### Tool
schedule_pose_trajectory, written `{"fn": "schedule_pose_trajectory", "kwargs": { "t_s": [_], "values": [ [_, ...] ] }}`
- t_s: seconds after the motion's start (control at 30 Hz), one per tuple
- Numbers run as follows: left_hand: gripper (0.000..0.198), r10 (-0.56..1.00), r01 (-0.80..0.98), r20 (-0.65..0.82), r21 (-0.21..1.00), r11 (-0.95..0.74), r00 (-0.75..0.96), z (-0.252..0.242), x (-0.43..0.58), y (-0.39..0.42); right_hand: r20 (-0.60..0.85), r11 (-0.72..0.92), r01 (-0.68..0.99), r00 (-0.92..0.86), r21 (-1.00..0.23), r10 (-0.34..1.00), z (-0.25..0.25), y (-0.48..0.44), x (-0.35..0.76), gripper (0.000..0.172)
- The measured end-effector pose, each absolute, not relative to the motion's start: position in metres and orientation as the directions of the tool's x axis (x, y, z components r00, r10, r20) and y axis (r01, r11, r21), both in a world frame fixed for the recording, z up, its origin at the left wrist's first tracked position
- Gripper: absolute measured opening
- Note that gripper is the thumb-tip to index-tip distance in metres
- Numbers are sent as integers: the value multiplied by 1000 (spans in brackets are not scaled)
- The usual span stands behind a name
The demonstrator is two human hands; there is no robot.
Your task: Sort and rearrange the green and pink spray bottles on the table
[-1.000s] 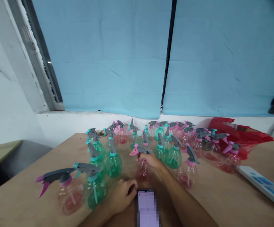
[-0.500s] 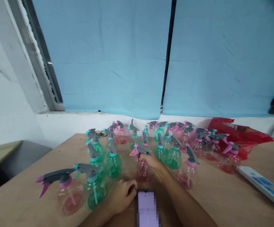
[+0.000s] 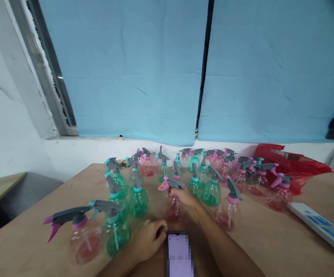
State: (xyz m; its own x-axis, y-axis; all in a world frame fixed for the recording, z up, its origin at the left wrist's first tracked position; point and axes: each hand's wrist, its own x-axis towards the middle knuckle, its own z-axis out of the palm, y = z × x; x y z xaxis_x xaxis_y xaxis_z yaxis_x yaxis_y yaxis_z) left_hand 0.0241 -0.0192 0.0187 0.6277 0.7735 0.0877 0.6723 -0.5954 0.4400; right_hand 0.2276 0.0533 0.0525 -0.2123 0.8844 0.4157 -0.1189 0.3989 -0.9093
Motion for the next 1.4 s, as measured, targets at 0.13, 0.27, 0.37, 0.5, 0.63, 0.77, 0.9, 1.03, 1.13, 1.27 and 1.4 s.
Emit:
{"fn": "schedule_pose_trajectory", "kwargs": {
  "t_s": [0.13, 0.27, 0.37, 0.5, 0.63, 0.77, 0.9, 1.03, 1.13, 1.27, 1.4],
  "values": [
    [22, 773, 675, 86, 434, -597, 629, 20, 24, -19, 382, 360, -159, -143, -919, 913, 45, 54, 223, 19],
    [23, 768, 667, 105, 430, -608, 632, 18, 24, -19, 393, 377, -152, -96, -914, 915, 39, 55, 221, 15],
    [22, 776, 677, 105, 426, -600, 622, 18, 24, -20, 431, 418, -124, -120, -900, 894, 35, 53, 218, 26],
    [21, 780, 683, 99, 424, -595, 618, 19, 23, -21, 482, 467, -132, -118, -874, 868, 31, 46, 208, 41],
    [20, 785, 689, 114, 414, -594, 609, 18, 23, -21, 524, 524, -23, -71, -852, 849, 25, 48, 196, 32],
    [20, 794, 704, 101, 405, -583, 600, 19, 23, -22, 580, 569, 199, -4, -798, 815, 19, 52, 190, 30],
    [19, 801, 716, 103, 392, -578, 590, 19, 23, -22, 621, 592, 407, -73, -696, 781, 15, 47, 193, 10],
    [20, 845, 772, 77, 369, -518, 530, 17, 23, -19, 592, 605, 507, -212, -613, 777, 12, 41, 195, 21],
    [22, 881, 815, 48, 359, -455, 471, 15, 24, -16, 599, 596, 573, -214, -563, 771, 12, 42, 194, 38],
    [22, 878, 820, 41, 340, -461, 477, 15, 24, -15, 637, 580, 607, -151, -544, 756, 9, 47, 188, 57],
    [21, 875, 823, 23, 329, -464, 484, 14, 24, -15, 649, 492, 677, -28, -547, 761, 4, 52, 182, 59]
  ]
}}
